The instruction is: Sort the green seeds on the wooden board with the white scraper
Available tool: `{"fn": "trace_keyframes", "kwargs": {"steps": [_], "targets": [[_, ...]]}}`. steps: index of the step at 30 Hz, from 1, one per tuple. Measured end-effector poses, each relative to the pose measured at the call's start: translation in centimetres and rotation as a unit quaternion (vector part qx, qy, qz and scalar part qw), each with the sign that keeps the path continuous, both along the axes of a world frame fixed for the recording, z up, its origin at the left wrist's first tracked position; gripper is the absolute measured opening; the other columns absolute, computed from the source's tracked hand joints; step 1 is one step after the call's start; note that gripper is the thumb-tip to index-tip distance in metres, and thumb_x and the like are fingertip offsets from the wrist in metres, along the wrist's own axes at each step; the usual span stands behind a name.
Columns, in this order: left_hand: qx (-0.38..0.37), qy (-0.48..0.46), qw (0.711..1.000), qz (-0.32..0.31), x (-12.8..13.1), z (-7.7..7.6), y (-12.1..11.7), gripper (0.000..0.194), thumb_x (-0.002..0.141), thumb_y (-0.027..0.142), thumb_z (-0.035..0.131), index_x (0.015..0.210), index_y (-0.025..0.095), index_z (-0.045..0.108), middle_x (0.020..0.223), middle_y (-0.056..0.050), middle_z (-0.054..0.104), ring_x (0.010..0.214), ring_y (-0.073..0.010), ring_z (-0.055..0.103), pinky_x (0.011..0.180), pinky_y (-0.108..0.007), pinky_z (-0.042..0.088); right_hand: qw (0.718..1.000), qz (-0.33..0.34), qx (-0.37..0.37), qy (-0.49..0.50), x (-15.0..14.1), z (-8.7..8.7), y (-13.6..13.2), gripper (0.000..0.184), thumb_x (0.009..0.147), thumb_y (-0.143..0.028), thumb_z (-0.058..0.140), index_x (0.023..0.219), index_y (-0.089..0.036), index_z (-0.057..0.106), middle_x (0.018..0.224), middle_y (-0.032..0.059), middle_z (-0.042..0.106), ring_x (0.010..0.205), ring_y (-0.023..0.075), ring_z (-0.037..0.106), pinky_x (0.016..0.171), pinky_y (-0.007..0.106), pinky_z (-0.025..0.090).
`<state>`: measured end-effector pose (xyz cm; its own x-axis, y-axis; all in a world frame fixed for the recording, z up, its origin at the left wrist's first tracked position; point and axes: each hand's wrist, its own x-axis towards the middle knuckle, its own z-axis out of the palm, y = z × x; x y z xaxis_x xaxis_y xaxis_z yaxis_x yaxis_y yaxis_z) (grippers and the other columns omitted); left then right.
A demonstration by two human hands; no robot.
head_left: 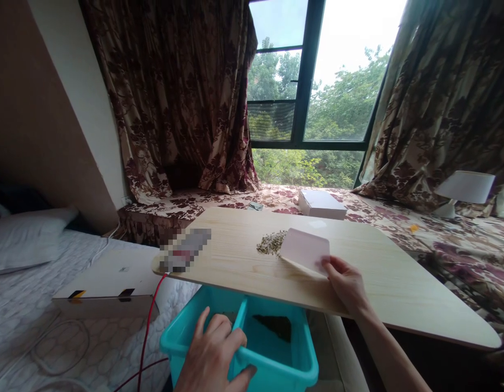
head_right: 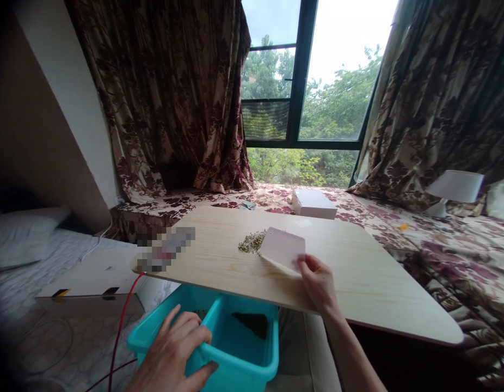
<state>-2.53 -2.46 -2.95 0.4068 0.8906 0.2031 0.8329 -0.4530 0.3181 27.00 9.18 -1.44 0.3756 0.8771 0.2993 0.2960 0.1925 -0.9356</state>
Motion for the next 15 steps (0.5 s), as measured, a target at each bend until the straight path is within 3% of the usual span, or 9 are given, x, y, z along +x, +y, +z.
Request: {"fn": "trace_keyframes", "kwargs": {"steps": [15], "targets": [[-0.027, 0.004, 1.0, 0.003, -0.07, -0.27, 0.13, 0.017, 0.069, 0.02, 0.063, 0.085, 0.025, 0.058, 0.089, -0.001, 0.06, 0.099, -0.0256, 0.056, 0.105, -0.062, 0.018, 0.999, 0.044, 0.022, -0.021, -0.01, -0.39, -0.3, 0.025, 0.068, -0.039, 0.063, 0.079, -0.019, 0.073, 0.082, 0.0067, 0.077, 0.08, 0.0255, 0.07, 0.077, 0.034, 0.053]]}}
